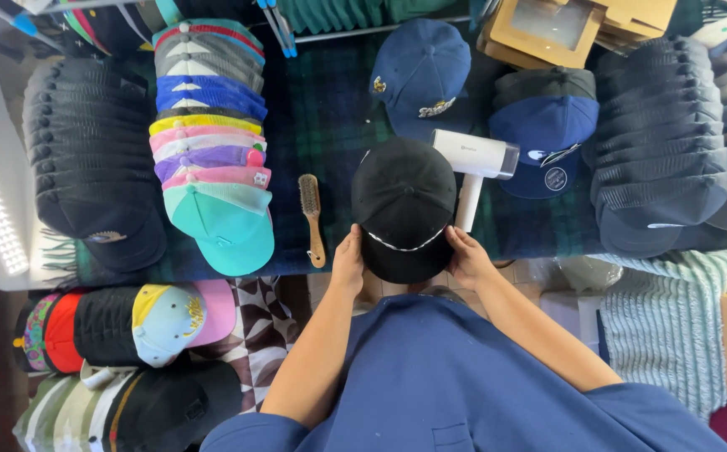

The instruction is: Cleaning and reshaping baseball caps using a brush and a hair dryer in a storage area.

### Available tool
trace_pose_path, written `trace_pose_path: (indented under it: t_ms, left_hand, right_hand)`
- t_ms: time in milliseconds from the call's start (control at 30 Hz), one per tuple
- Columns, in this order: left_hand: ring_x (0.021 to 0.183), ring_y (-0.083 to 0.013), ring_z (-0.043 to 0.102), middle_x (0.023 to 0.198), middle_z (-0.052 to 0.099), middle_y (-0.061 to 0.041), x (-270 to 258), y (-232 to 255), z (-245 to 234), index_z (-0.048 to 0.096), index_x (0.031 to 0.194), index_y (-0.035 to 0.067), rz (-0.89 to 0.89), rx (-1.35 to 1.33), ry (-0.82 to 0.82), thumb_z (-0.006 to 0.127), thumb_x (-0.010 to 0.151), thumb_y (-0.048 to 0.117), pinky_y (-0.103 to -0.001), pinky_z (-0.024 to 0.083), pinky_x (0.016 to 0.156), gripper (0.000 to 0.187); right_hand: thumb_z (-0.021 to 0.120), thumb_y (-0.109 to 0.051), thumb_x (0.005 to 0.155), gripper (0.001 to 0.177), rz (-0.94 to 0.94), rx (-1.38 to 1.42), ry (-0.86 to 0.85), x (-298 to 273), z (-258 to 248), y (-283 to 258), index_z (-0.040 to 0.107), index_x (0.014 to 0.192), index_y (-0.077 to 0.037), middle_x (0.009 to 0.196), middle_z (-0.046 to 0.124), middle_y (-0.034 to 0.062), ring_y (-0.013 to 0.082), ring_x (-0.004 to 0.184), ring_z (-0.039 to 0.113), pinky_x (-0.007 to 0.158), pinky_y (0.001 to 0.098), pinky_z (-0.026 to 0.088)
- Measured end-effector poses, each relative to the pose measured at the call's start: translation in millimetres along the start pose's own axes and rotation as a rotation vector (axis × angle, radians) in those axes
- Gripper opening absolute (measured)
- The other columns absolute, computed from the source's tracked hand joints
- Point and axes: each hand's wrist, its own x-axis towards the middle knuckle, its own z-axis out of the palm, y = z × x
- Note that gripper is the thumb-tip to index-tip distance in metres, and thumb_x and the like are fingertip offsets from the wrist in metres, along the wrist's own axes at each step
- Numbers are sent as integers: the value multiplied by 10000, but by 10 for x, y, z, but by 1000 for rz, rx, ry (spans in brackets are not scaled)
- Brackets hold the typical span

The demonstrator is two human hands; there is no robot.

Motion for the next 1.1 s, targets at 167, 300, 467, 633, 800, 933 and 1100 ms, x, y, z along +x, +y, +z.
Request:
trace_pose_path:
  t_ms: [167, 300, 467, 633, 800, 933, 1100]
  left_hand:
    - [945, -315, 727, 956, 720, -130, -33, -128, -126, 725, 1053, 72, -156, -135, -53, 714, 976, 461, -531, 589, 875, 396]
    - [1019, -353, 723, 1024, 718, -146, 185, -325, -199, 692, 1089, 78, -215, -181, -78, 682, 1004, 447, -604, 553, 930, 379]
    - [973, -343, 740, 995, 720, -133, 62, -251, -260, 694, 1084, 90, -276, -169, -151, 650, 981, 543, -586, 560, 951, 467]
    - [801, -303, 751, 865, 712, -106, -180, -229, -216, 673, 990, 97, -373, -187, -140, 572, 1028, 495, -494, 630, 861, 412]
    - [808, -319, 741, 826, 648, -73, -110, -274, -193, 632, 953, 137, -367, -195, -140, 560, 1039, 501, -506, 623, 864, 381]
    - [838, -342, 755, 815, 643, -85, -210, -259, -167, 645, 958, 125, -379, -229, -116, 600, 1016, 514, -513, 621, 879, 396]
    - [1035, -294, 708, 1047, 666, -78, -291, -157, -61, 625, 1148, 141, -415, -292, -51, 526, 1009, 623, -465, 571, 975, 511]
  right_hand:
    - [662, -186, 1007, 109, 69, 96, -57, -229, 52, 48, 707, 1072, -111, 829, 721, 108, 288, 779, 762, 712, 505, 643]
    - [647, -212, 1017, 135, 85, 107, -125, -113, -1, 135, 693, 1077, -100, 857, 736, 135, 306, 801, 770, 722, 528, 645]
    - [628, -195, 1016, 141, 172, 58, -203, -41, -233, 128, 703, 1116, -130, 883, 749, 124, 321, 835, 775, 786, 531, 636]
    - [623, -150, 1006, 137, 217, 76, -200, -78, -346, 300, 709, 1109, -120, 904, 749, 118, 326, 877, 769, 824, 543, 630]
    - [625, -148, 1005, 119, 221, 56, -206, -107, -307, 201, 727, 1066, -139, 910, 745, 119, 341, 895, 762, 857, 564, 618]
    - [621, -226, 1022, 108, 201, 95, -164, -18, -382, 181, 724, 1026, -194, 892, 750, 120, 360, 857, 760, 837, 565, 615]
    - [620, -504, 1014, 281, 157, 228, 3, 114, -239, 123, 674, 960, -234, 895, 678, -16, 259, 871, 712, 841, 498, 591]
